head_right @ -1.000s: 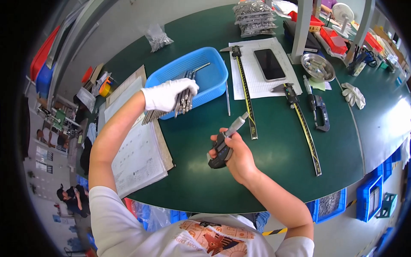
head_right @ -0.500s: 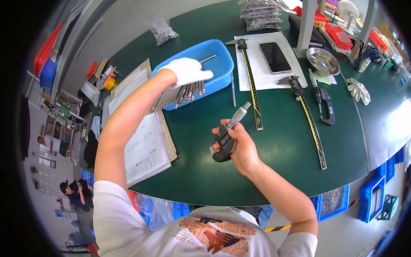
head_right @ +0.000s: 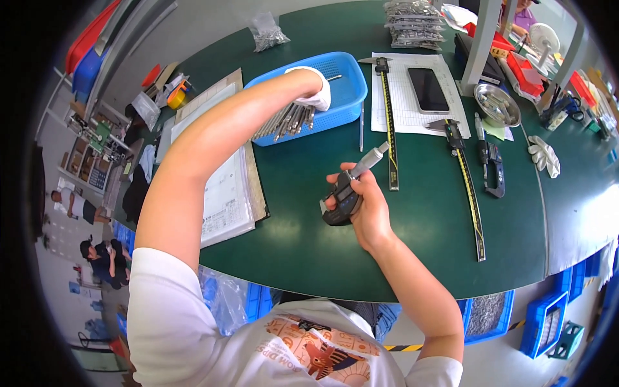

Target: Measuring the diameter and length of metal rods using a digital caliper and a digital micrometer for quality inspection.

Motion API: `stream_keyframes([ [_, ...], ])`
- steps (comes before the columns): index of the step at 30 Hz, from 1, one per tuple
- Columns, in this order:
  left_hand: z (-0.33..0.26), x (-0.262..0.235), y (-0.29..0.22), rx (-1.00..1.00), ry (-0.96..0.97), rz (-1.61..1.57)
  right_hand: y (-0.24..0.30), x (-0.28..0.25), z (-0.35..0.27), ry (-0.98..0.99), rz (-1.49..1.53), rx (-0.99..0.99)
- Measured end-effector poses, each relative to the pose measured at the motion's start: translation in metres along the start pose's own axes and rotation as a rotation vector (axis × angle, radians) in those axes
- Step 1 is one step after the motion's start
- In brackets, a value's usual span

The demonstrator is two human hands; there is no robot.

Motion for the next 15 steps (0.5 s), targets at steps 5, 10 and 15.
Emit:
stream_keyframes([
  [5,-0.058,0.007,0.044,0.196,-0.254,-0.887,-0.005,0.007,-0.004,0.014,0.018,0.020],
  [10,-0.156,0.033,0.057,0.208,-0.549,-1.929,0.002,0.003,-0.009,0.068,0.050,-0.052],
  [15,-0.203,0.111,0.047,0.092,-0.746,-1.994,0.010,0.000,-0.007,0.060,0.090,-0.038],
])
Point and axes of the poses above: each hand's wrist, its own z-axis towards the middle knuckle, its own x-axis out of the palm, y = z × x, the point moved 1 cm from there along z, towards the middle knuckle, and after that the axes turned 10 degrees about -y, right-handed, at the moved point
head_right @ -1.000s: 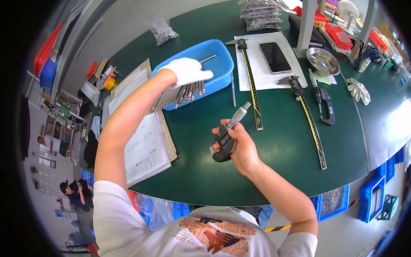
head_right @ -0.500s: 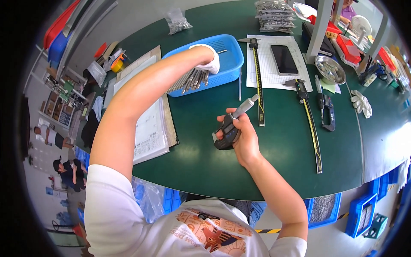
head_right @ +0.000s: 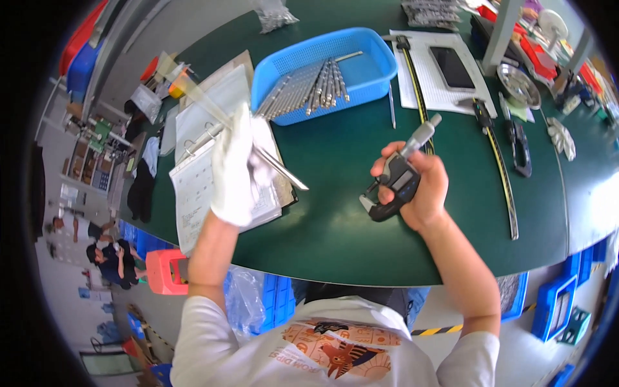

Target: Measuring the diameter and length of metal rods using a digital caliper and a digital micrometer for quality inspection.

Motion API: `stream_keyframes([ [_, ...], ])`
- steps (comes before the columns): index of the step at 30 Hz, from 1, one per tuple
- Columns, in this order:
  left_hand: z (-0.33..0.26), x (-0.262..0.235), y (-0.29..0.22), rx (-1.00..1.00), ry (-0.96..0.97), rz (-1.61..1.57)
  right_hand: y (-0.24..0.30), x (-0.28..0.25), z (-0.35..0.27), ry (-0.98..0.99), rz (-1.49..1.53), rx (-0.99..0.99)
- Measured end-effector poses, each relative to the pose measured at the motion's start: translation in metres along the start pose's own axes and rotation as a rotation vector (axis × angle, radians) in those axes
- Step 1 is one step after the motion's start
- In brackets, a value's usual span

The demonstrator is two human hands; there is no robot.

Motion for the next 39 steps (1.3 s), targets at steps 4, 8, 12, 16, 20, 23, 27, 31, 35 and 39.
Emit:
stream_keyframes([
  [4,-0.014,-0.024,0.048,-0.217,0.193,-0.346,0.006,0.023,0.006,0.035,-0.017,0.043],
  [8,-0.002,-0.034,0.078,-0.245,0.378,-0.580,0.008,0.043,0.007,0.078,-0.015,0.090],
  [12,-0.002,-0.037,0.094,-0.365,0.396,-0.610,-0.011,0.031,0.009,0.140,0.120,0.237],
  [16,-0.006,-0.040,0.094,-0.378,0.432,-0.597,-0.019,0.028,-0.002,0.134,0.115,0.212],
  [20,-0.012,-0.037,0.090,-0.362,0.491,-0.509,-0.020,0.022,-0.001,0.153,0.256,0.385],
  [23,-0.011,-0.035,0.093,-0.400,0.582,-0.480,-0.019,0.022,-0.002,0.117,0.232,0.435],
  [27,-0.012,-0.034,0.099,-0.409,0.614,-0.517,-0.020,0.022,-0.004,0.148,0.268,0.418],
  [31,-0.010,-0.033,0.099,-0.323,0.719,-0.545,-0.019,0.020,-0.004,0.156,0.269,0.417],
  [35,-0.009,-0.037,0.102,-0.311,0.760,-0.547,-0.021,0.020,-0.005,0.140,0.300,0.425],
  [39,-0.010,-0.038,0.100,-0.362,0.732,-0.555,-0.019,0.022,-0.006,0.139,0.268,0.393],
])
Point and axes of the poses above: each hand's wrist, its own z-axis towards the middle knuckle, its own x-axis out of the palm, y = z × x, the point moved 1 cm from there along z, towards the middle knuckle, and after that the axes turned 10 degrees about -y, right-handed, at the moved point
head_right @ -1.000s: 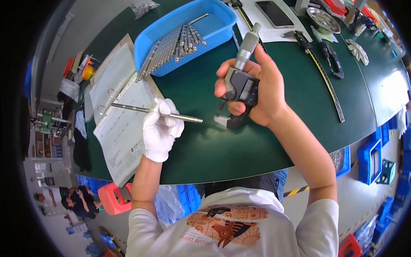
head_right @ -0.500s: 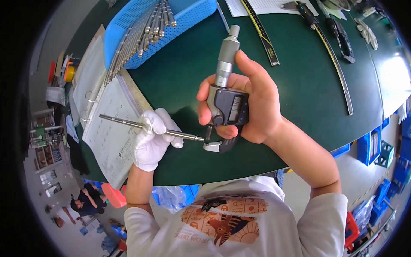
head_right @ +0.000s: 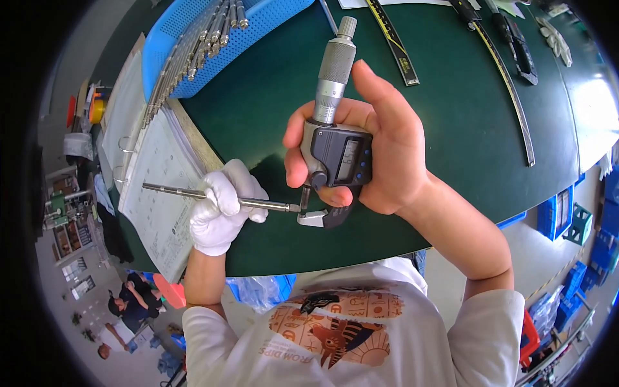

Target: Measuring the diameter and length of metal rods using a digital caliper and a digital micrometer for quality inspection.

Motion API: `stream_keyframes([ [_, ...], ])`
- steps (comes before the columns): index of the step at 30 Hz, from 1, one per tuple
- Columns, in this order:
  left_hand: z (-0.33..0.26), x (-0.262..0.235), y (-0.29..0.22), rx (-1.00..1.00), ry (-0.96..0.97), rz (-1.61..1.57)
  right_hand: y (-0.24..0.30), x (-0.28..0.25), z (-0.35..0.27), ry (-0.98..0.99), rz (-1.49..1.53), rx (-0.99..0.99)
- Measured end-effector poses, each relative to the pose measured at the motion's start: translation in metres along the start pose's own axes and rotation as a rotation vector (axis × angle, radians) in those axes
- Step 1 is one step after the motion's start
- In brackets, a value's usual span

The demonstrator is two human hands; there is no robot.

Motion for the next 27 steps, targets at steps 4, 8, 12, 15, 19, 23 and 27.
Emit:
stream_keyframes([
  [4,-0.0012,0.0006,0.0016,-0.031,-0.038,0.014,-0.0007,0.0024,-0.0007,-0.012,-0.069,-0.034],
  [8,-0.0013,-0.0004,0.0021,-0.046,-0.030,-0.007,-0.0018,0.0022,0.0000,-0.046,-0.177,-0.041],
  [12,-0.0009,-0.0001,0.0028,-0.084,-0.058,-0.015,-0.0018,0.0027,-0.0017,-0.029,-0.179,-0.061],
  [15,-0.0023,-0.0014,0.0022,-0.106,-0.076,-0.029,-0.0031,0.0037,-0.0013,-0.008,-0.153,-0.071],
  [19,-0.0020,-0.0014,0.0026,-0.120,-0.083,-0.059,-0.0032,0.0026,-0.0007,-0.036,-0.197,-0.037],
  [23,-0.0017,-0.0010,0.0026,-0.131,-0.092,-0.069,-0.0039,0.0014,-0.0013,0.014,-0.146,-0.083],
  [27,-0.0017,-0.0010,0.0028,-0.135,-0.091,-0.074,-0.0033,0.0008,-0.0002,0.005,-0.144,-0.049],
])
Point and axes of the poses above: each hand's wrist, its own z-axis towards the middle knuckle, its own x-axis out of the palm, y = z × x, the point moved 1 cm from there along z, towards the middle knuckle, and after that the axes turned 10 degrees about -y, right-handed, at the moved point
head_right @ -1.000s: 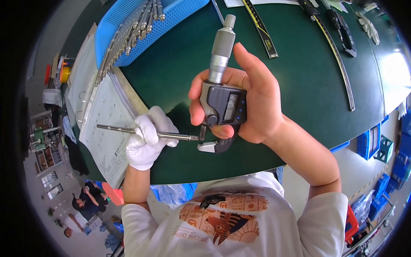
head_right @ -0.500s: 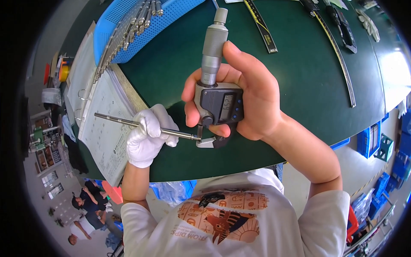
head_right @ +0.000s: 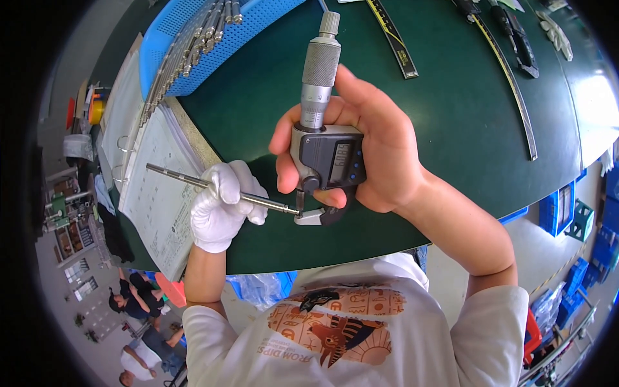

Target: Measuring the diameter and length of metal rods using a digital caliper and a digital micrometer for quality inspection.

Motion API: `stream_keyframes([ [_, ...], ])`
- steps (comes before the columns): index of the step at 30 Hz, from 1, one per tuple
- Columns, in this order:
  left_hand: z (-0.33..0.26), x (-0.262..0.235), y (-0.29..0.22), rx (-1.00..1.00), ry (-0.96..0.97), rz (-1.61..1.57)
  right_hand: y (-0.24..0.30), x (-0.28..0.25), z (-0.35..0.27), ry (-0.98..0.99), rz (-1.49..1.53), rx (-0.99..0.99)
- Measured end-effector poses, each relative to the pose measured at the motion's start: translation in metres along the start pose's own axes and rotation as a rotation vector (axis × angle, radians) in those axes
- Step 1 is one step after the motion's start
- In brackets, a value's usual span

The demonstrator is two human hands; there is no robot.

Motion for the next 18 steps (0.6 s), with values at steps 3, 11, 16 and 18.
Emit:
stream_keyframes([
  [3,0.0001,0.0008,0.0003,-0.003,0.001,0.004,0.0007,0.0007,-0.0004,0.000,-0.038,-0.026],
  [11,0.0006,0.0011,0.0008,-0.002,0.001,0.008,0.0004,0.0023,-0.0011,-0.021,0.007,0.020],
  [16,0.0005,0.0014,0.0008,-0.009,-0.003,0.004,-0.0004,0.0022,-0.0011,0.011,0.035,0.001],
  [18,0.0013,0.0018,0.0009,-0.009,0.001,0.002,-0.0007,0.0010,-0.0010,-0.005,0.007,0.003],
])
Point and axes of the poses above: each hand's wrist, its own z-axis towards the middle knuckle, its own x-axis out of the palm, y = z × x, the point moved 1 cm from there along z, towards the middle knuckle, and after that the axes turned 10 degrees about -y, right-handed, at the moved point
